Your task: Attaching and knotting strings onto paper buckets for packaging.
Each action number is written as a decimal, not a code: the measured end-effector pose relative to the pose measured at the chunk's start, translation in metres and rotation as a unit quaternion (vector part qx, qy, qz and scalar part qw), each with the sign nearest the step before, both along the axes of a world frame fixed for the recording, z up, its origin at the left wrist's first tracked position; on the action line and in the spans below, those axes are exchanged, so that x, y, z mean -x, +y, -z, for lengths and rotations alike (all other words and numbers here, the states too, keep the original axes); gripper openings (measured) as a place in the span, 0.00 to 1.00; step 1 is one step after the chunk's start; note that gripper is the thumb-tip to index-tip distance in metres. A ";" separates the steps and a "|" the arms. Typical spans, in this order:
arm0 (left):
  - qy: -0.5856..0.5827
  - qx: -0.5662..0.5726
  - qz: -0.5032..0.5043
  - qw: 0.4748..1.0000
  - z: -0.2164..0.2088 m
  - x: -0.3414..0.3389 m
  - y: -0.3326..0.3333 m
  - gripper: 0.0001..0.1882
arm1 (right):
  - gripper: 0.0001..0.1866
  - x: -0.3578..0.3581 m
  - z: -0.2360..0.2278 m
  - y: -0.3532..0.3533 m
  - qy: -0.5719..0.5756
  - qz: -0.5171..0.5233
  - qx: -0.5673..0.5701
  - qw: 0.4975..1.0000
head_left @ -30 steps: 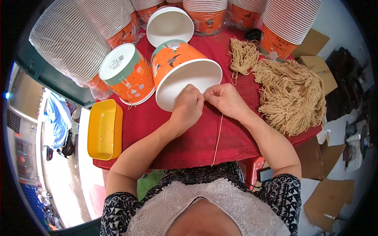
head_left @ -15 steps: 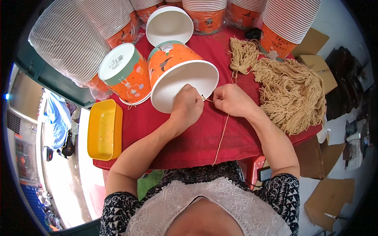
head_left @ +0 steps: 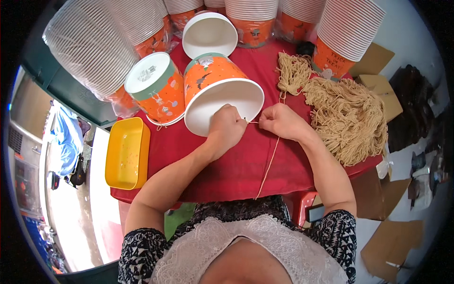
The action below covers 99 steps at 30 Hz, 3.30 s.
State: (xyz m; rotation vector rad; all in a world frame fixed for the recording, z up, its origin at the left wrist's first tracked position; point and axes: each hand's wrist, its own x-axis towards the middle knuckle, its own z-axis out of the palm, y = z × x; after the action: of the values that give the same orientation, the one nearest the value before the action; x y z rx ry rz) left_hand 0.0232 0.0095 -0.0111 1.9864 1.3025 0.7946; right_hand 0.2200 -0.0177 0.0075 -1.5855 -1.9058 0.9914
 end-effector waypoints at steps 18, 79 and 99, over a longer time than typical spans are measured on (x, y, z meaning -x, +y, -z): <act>0.079 -0.248 0.147 0.954 -0.119 0.049 -0.097 0.13 | 0.10 0.021 -0.046 -0.025 -0.202 0.091 -0.492 0.842; -0.222 0.108 0.111 0.963 -0.054 0.036 -0.107 0.03 | 0.24 0.048 -0.028 -0.096 0.796 -0.179 -0.024 0.577; 0.104 -0.106 0.213 0.966 -0.124 0.054 -0.103 0.06 | 0.08 0.051 -0.046 -0.117 0.278 -0.051 -0.123 0.951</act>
State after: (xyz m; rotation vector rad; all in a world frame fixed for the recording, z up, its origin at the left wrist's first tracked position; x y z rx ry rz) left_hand -0.0306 -0.0930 0.1131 2.4607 0.8716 0.5437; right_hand 0.1690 -0.1349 0.0540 -0.9436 -1.6423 1.0570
